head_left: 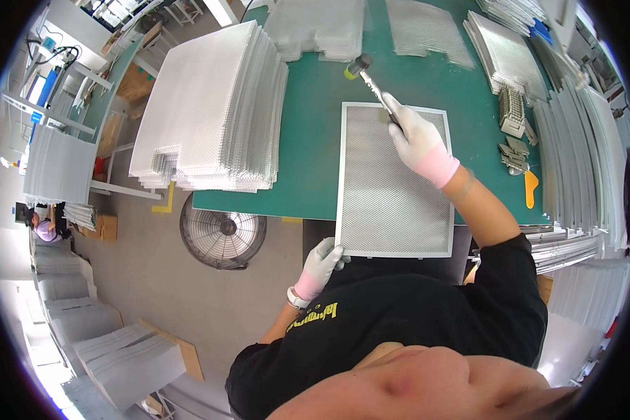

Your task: Assembling metal mesh filters by fitting components into frames and securing them with tools.

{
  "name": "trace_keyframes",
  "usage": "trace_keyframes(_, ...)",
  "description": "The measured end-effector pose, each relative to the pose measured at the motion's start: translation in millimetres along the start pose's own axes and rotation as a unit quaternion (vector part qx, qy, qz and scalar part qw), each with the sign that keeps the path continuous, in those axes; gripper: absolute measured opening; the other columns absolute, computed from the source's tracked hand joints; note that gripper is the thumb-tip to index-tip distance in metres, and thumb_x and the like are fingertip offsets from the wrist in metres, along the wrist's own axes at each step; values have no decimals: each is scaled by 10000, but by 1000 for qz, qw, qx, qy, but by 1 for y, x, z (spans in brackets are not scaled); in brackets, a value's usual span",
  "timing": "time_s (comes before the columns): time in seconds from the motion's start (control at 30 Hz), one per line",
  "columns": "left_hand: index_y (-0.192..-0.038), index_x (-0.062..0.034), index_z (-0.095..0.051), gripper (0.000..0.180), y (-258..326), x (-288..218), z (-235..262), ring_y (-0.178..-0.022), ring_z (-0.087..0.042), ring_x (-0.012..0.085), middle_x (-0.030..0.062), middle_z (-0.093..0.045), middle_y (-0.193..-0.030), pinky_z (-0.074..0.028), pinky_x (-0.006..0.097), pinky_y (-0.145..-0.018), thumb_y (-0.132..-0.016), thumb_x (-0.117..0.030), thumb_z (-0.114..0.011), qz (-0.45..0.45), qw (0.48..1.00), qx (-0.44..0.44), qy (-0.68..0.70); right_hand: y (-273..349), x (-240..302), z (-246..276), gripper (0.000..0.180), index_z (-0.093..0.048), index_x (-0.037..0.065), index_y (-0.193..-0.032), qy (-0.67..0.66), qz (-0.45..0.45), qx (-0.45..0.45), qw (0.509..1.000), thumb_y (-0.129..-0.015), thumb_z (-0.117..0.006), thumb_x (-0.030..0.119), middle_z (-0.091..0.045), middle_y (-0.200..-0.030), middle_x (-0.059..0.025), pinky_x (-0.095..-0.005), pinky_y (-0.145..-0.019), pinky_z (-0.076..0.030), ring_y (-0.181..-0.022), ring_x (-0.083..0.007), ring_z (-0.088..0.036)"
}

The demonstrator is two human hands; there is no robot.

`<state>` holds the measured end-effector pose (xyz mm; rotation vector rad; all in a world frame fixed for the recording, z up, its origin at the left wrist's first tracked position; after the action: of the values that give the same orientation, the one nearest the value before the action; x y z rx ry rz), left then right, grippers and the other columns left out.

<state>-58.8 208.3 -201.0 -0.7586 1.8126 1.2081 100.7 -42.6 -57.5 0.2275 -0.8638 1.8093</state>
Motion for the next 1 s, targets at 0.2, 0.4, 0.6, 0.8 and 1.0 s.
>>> trace_keyframes(0.2,-1161,-5,-599,332,3,12,7,-758,-560,77,48,-657,-930,-482,235,-735,-1021,-303,-555,5,999,34,-5,10,1,-27,560,-377,124,-1495,131,-91,180,971,-950,-508,100,-618,-969,-177,-474,-739,-526,-845,-373,-641)
trace_keyframes(0.4,-1141,-20,-609,292,-1,13,5,-744,-564,80,57,-671,-910,-487,241,-733,-1024,-279,-541,9,999,49,-17,11,-17,-56,555,-366,122,-1501,164,-81,190,965,-960,-490,121,-633,-946,-198,-473,-711,-544,-794,-371,-659)
trace_keyframes(0.6,-1176,5,-594,326,-3,17,4,-795,-602,110,84,-677,-976,-506,262,-766,-1037,-278,-516,-1,998,61,-25,5,-16,-53,528,-392,112,-1485,160,-102,180,965,-965,-477,132,-636,-950,-199,-480,-757,-535,-841,-383,-657)
trace_keyframes(0.8,-1282,29,-544,412,-12,9,-14,-946,-650,151,99,-664,-1134,-524,289,-834,-1029,-297,-549,-64,992,45,99,13,-37,2,549,-467,163,-1446,87,-90,6,992,-909,-534,75,-629,-1013,-169,-452,-819,-520,-943,-370,-631)
trace_keyframes(1.0,-1343,73,-517,520,12,-26,49,-1004,-614,142,100,-657,-1166,-492,295,-900,-1020,-331,-567,-89,994,8,-58,103,-114,88,401,-623,70,-1245,280,-174,-28,944,-846,-627,108,-649,-1085,-153,-446,-867,-509,-992,-349,-628)
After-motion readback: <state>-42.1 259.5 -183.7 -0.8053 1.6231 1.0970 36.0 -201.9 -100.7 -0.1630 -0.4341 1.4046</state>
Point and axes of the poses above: each hand's wrist, its own y-axis away from the middle knuckle, its own z-axis out of the back of the hand, x = y × z, the point moved 7 cm from there along -y, towards the middle knuckle
